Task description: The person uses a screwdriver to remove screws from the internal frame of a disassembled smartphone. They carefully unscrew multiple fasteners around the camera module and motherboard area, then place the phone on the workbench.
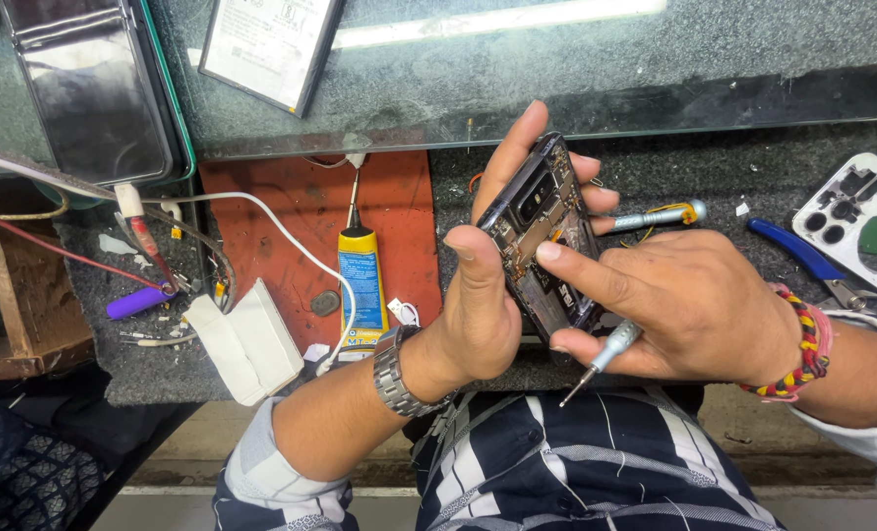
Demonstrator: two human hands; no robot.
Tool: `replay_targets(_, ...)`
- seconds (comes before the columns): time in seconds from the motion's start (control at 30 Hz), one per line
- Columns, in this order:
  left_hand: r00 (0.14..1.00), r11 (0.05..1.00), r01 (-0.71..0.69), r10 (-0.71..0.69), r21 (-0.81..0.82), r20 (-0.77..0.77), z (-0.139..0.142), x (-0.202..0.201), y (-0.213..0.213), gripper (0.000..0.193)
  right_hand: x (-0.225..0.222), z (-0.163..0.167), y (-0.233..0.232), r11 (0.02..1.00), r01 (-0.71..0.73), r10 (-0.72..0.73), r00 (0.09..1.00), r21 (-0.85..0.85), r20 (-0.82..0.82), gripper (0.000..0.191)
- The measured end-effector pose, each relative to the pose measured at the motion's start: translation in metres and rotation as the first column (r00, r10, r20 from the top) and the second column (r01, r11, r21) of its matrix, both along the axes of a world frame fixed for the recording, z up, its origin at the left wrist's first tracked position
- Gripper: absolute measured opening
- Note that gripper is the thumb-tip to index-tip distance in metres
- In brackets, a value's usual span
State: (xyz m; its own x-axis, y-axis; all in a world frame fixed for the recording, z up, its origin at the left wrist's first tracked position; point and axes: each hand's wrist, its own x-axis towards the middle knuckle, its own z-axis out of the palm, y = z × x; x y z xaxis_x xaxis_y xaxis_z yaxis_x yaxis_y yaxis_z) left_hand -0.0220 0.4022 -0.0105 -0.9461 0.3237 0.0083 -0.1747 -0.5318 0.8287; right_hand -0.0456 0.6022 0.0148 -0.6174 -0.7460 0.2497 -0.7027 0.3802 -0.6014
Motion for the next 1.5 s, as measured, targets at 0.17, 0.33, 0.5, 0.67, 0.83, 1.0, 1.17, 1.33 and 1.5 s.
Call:
replay_targets(0.17,1.000,1.000,-0.013,0.013,-0.016,0.005,0.000,-0.002,-0.001,0.103,-0.002,-0.002,-0.002,1.000,-0.007,0.008,1.000,0.018,-0.017,0.076)
replay_targets(0.33,1.000,0.999,-0.029,0.029,-0.027,-0.003,-0.002,-0.003,0.003,0.105,-0.003,-0.005,-0.002,0.999,-0.036,0.037,0.999,-0.013,0.016,0.078)
replay_targets(0.5,0.999,0.998,-0.042,0.042,-0.048,-0.013,-0.005,-0.002,0.007,0.104,-0.001,-0.008,0.001,0.999,-0.032,0.034,0.997,-0.033,0.069,0.076)
replay_targets(0.67,0.998,0.995,-0.064,0.061,-0.079,-0.031,-0.012,-0.006,0.006,0.103,-0.006,-0.017,-0.001,0.999,-0.021,0.024,0.996,-0.043,0.080,0.072)
replay_targets(0.83,0.997,0.997,-0.075,0.075,0.025,0.011,-0.013,-0.009,0.009,0.103,-0.009,-0.021,0.001,1.000,-0.014,0.015,0.999,-0.021,0.035,0.073)
replay_targets(1.0,0.997,0.990,-0.071,0.065,0.119,0.050,-0.013,-0.007,0.014,0.105,-0.009,-0.024,0.005,0.997,-0.057,0.057,0.998,-0.046,-0.012,0.076)
replay_targets(1.17,0.995,0.985,-0.089,0.081,0.146,0.061,-0.008,-0.011,0.013,0.105,-0.013,-0.019,0.008,0.996,-0.054,0.050,0.997,-0.070,-0.060,0.077)
replay_targets(1.33,0.994,0.986,-0.108,0.102,0.130,0.046,0.001,-0.012,0.009,0.103,-0.015,-0.009,0.006,0.993,-0.008,-0.001,0.997,-0.116,-0.071,0.077)
replay_targets(1.5,0.995,0.989,-0.097,0.096,0.107,0.021,0.005,-0.010,0.009,0.102,-0.015,-0.004,0.003,0.998,0.016,-0.019,0.999,-0.058,-0.048,0.078)
